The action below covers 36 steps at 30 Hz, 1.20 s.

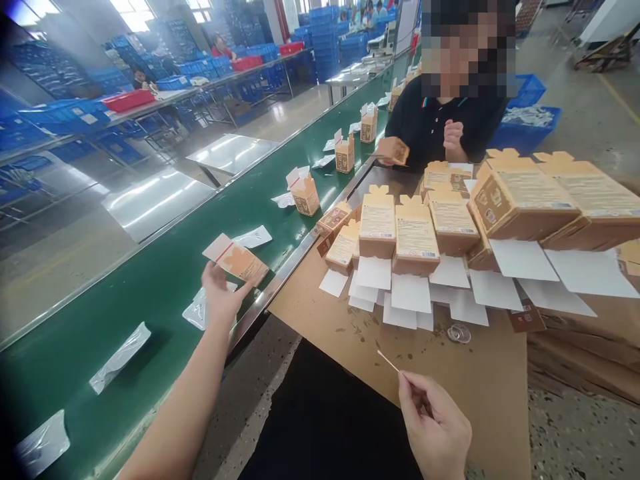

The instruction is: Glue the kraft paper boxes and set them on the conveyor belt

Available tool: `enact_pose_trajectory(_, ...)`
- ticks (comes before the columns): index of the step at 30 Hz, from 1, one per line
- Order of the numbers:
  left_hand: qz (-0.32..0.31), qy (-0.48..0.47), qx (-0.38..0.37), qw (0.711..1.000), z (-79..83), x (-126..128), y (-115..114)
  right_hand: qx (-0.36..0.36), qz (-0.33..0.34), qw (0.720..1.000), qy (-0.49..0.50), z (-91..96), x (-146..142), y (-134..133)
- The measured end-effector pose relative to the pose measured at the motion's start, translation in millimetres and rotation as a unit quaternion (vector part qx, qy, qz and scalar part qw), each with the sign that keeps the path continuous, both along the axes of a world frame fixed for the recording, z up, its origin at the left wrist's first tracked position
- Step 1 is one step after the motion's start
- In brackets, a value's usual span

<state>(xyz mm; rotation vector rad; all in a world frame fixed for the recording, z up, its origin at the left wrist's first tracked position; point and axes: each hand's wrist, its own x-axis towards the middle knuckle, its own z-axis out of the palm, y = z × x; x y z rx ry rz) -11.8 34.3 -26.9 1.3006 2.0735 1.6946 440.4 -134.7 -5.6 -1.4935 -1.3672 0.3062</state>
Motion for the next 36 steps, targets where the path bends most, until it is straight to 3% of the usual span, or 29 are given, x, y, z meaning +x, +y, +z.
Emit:
enact_pose_trajectory(3, 0.019, 0.049, 0.187, 0.981, 5.8, 19, -14, -0.009, -0.036, 0.999, -0.005, -4.8, 20, -13)
enact_pose_trajectory(5, -0.052, 0.065, 0.230, 0.970, 17.6, 42, -5, -0.015, -0.055, 0.998, 0.000, -6.0, 27, -18)
enact_pose_trajectory(6, -0.100, 0.060, 0.213, 0.970, 26.2, 57, 9, -0.014, -0.060, 0.998, 0.004, -5.1, 28, -18)
enact_pose_trajectory(8, -0.180, 0.026, 0.110, 0.977, 46.6, 90, 53, -0.004, -0.062, 0.998, 0.010, -0.1, 25, -15)
enact_pose_trajectory(11, -0.206, -0.032, -0.174, 0.962, 74.5, 133, 137, 0.030, -0.047, 0.998, 0.018, 11.7, 16, -8)
enact_pose_trajectory(14, -0.221, -0.039, -0.272, 0.936, 85.6, 158, 195, 0.052, -0.033, 0.998, 0.013, 18.1, 13, -10)
enact_pose_trajectory(17, -0.242, -0.036, -0.317, 0.916, 81.3, 165, 210, 0.054, -0.037, 0.998, 0.008, 13.8, 19, -20)
enact_pose_trajectory(22, -0.258, -0.039, -0.331, 0.907, 72.5, 159, 194, 0.065, -0.036, 0.997, -0.005, 5.9, 32, -27)
enact_pose_trajectory(28, -0.249, -0.109, -0.297, 0.915, 84.5, 143, 150, 0.095, -0.041, 0.995, 0.007, 19.5, 30, -15)
enact_pose_trajectory(31, -0.241, -0.144, -0.261, 0.924, 89.4, 112, 99, 0.097, -0.062, 0.993, -0.001, 18.6, 37, -14)
enact_pose_trajectory(33, -0.245, -0.216, -0.200, 0.924, 83.5, 83, 54, 0.089, -0.097, 0.991, -0.013, 13.6, 49, -16)
enact_pose_trajectory(34, -0.256, -0.255, -0.188, 0.913, 76.4, 68, 30, 0.085, -0.116, 0.989, -0.019, 10.7, 57, -16)
enact_pose_trajectory(36, -0.303, -0.351, -0.216, 0.859, 53.1, 46, -19, 0.076, -0.151, 0.985, -0.035, 6.2, 72, -13)
